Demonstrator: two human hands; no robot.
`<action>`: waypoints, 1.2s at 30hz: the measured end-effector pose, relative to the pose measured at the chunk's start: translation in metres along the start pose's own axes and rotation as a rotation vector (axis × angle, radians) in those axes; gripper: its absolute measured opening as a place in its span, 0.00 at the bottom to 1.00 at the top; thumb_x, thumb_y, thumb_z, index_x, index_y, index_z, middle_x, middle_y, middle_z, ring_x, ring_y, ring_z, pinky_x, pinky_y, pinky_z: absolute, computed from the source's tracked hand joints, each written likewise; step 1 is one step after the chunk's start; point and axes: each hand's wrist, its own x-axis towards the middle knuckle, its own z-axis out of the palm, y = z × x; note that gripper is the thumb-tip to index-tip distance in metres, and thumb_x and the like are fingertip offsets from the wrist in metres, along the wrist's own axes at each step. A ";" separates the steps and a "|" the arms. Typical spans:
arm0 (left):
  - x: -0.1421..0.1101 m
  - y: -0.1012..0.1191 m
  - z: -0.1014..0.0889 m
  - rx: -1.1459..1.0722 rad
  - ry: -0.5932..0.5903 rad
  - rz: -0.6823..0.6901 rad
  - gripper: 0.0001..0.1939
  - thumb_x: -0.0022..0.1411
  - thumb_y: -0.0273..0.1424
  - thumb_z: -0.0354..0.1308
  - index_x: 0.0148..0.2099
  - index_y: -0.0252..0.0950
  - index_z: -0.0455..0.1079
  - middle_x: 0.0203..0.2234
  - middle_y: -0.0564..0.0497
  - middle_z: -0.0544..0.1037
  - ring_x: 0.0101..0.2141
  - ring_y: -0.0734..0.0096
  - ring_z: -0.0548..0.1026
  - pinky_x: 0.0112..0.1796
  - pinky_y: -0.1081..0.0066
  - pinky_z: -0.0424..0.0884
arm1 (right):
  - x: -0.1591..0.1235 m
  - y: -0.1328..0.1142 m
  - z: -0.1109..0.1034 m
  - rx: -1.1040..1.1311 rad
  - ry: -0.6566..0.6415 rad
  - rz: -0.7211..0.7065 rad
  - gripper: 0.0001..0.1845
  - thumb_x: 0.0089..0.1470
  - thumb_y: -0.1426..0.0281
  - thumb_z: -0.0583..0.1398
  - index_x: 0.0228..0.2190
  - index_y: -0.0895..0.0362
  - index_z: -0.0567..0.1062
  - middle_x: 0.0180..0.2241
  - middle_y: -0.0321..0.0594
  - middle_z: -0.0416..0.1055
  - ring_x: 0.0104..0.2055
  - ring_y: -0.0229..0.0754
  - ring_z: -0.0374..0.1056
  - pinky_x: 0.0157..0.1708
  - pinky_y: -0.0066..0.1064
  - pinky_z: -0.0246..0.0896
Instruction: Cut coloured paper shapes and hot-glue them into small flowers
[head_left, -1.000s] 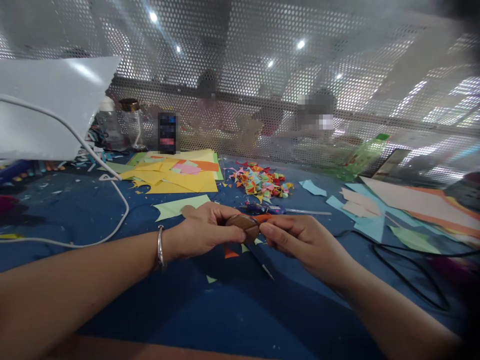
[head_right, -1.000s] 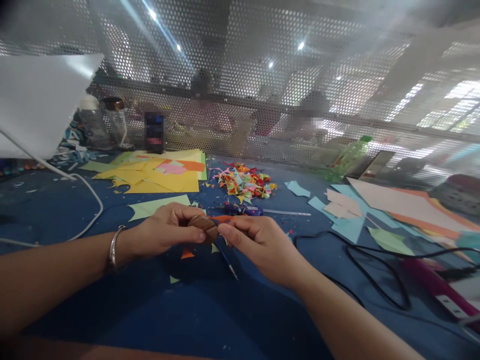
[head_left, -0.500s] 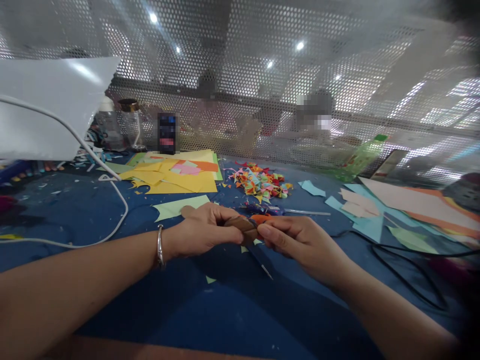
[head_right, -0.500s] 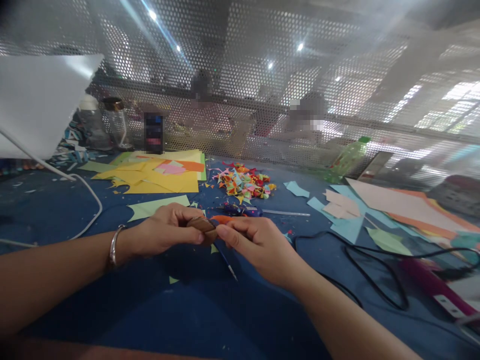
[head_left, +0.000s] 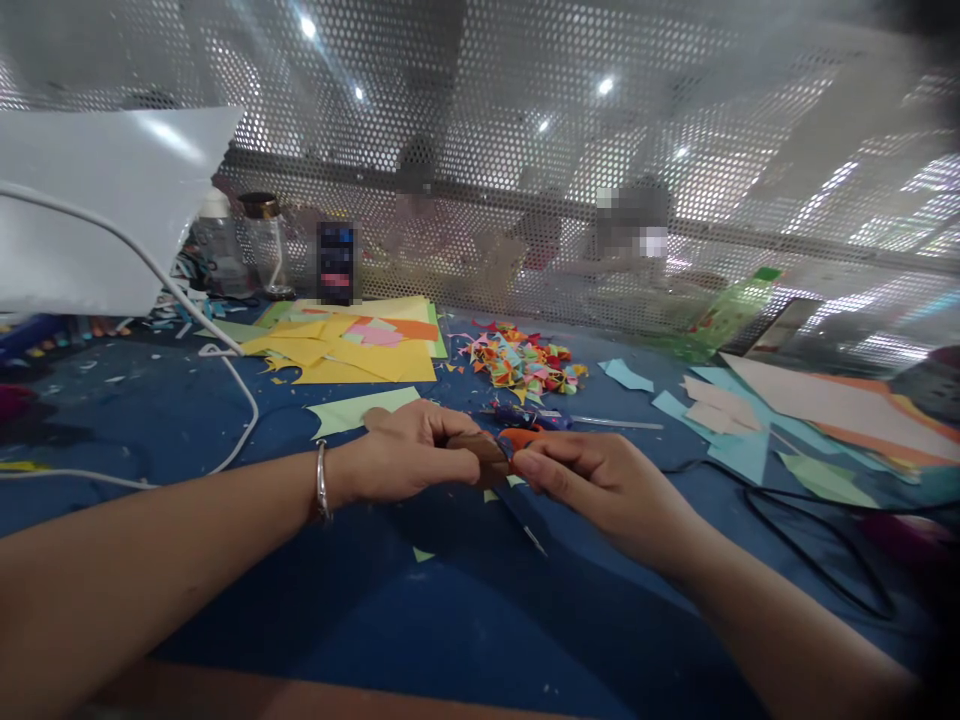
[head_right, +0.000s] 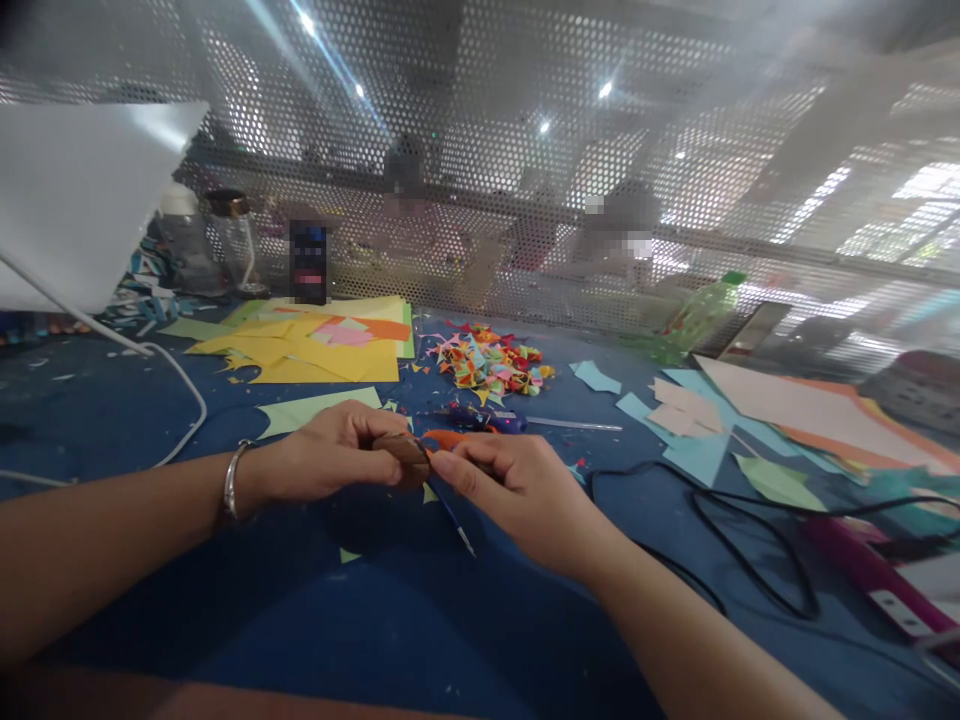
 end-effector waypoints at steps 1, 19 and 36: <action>0.000 0.000 -0.001 0.012 -0.005 -0.001 0.05 0.49 0.28 0.59 0.30 0.33 0.74 0.23 0.55 0.71 0.26 0.77 0.64 0.29 0.74 0.59 | 0.000 0.000 0.000 -0.013 0.004 -0.005 0.28 0.62 0.49 0.52 0.19 0.56 0.63 0.21 0.33 0.54 0.24 0.35 0.50 0.22 0.28 0.45; 0.000 0.000 0.001 -0.018 -0.065 -0.012 0.04 0.47 0.27 0.57 0.28 0.33 0.73 0.22 0.56 0.70 0.26 0.77 0.65 0.31 0.73 0.60 | -0.001 -0.003 0.001 -0.099 0.022 -0.039 0.28 0.63 0.50 0.52 0.21 0.56 0.70 0.20 0.34 0.60 0.24 0.36 0.54 0.22 0.28 0.51; 0.000 0.001 0.001 0.042 -0.072 -0.005 0.04 0.47 0.29 0.58 0.26 0.33 0.71 0.21 0.56 0.68 0.26 0.77 0.63 0.29 0.73 0.57 | -0.001 -0.005 0.002 -0.139 0.025 -0.067 0.28 0.63 0.50 0.52 0.21 0.56 0.69 0.21 0.35 0.62 0.24 0.36 0.56 0.23 0.28 0.51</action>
